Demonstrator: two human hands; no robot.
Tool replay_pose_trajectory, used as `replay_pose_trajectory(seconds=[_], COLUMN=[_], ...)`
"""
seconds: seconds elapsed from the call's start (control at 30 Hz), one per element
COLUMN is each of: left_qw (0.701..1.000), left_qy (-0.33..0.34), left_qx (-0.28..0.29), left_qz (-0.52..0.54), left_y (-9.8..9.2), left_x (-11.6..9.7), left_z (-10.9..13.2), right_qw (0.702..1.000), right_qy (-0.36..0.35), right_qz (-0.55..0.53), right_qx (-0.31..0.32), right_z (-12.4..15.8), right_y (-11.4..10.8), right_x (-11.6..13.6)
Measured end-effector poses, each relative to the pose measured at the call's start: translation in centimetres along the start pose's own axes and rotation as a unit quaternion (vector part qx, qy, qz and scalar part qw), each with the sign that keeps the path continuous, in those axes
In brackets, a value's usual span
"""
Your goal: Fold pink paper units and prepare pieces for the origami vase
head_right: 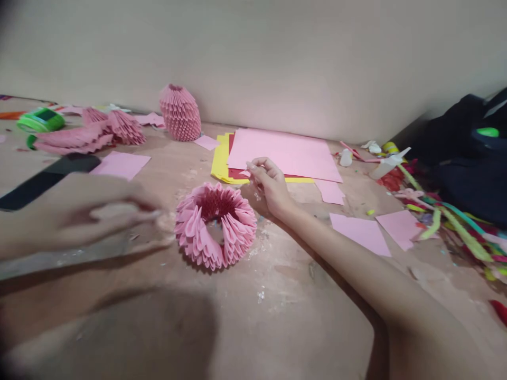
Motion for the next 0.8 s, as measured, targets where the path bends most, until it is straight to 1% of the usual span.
replay_pose_trajectory(seconds=[0.03,0.1,0.17,0.23,0.27,0.33,0.37,0.43,0.5,0.57,0.7,0.8], left_qw=[1.000,0.992,0.982,0.971,0.963,0.944,0.937,0.932,0.932,0.937,0.967,0.977], left_qy=[-0.012,0.052,0.088,0.122,0.134,0.160,0.164,0.145,0.115,0.099,0.083,0.087], left_qx=[-0.019,-0.006,0.013,0.069,0.118,0.218,0.259,0.313,0.338,0.334,0.241,0.191], left_qz=[0.015,0.114,0.169,0.194,0.200,0.189,0.169,0.111,0.062,0.037,-0.017,-0.030], left_y=[-0.6,-1.0,-0.9,-0.7,-0.5,-0.2,-0.1,0.1,0.3,0.5,0.6,0.3], left_x=[1.0,2.3,3.0,2.7,2.2,1.0,0.5,-0.3,-0.9,-1.3,-1.4,-0.8], left_z=[-1.8,-5.6,-9.0,-11.6,-12.6,-14.0,-14.4,-14.8,-14.9,-14.7,-13.7,-12.6], right_qw=[1.000,1.000,1.000,0.999,0.999,0.999,0.999,0.998,0.998,0.998,0.999,0.999], right_qy=[0.005,0.017,0.027,0.031,0.030,0.031,0.033,0.041,0.048,0.048,0.038,0.044], right_qz=[0.003,0.007,0.006,0.001,-0.006,-0.023,-0.030,-0.034,-0.026,-0.018,-0.004,0.011], right_qx=[0.002,0.006,0.010,0.015,0.016,0.020,0.022,0.026,0.028,0.026,0.020,0.023], right_z=[0.0,0.0,0.1,0.1,0.1,0.1,0.1,0.1,0.1,0.1,0.0,0.1], right_y=[0.0,0.1,0.1,0.2,0.3,0.4,0.4,0.5,0.5,0.5,0.3,0.2], right_x=[0.0,-0.1,-0.2,-0.4,-0.5,-0.7,-0.7,-0.7,-0.7,-0.7,-0.7,-0.6])
Point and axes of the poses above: each hand's wrist, its own z-axis away from the middle knuckle, its own y-axis out of the palm, x = y × z, the point moved 3 cm from there along -z, towards the middle knuckle, and after that the axes turned 12 degrees about y, right-handed, at the moved point
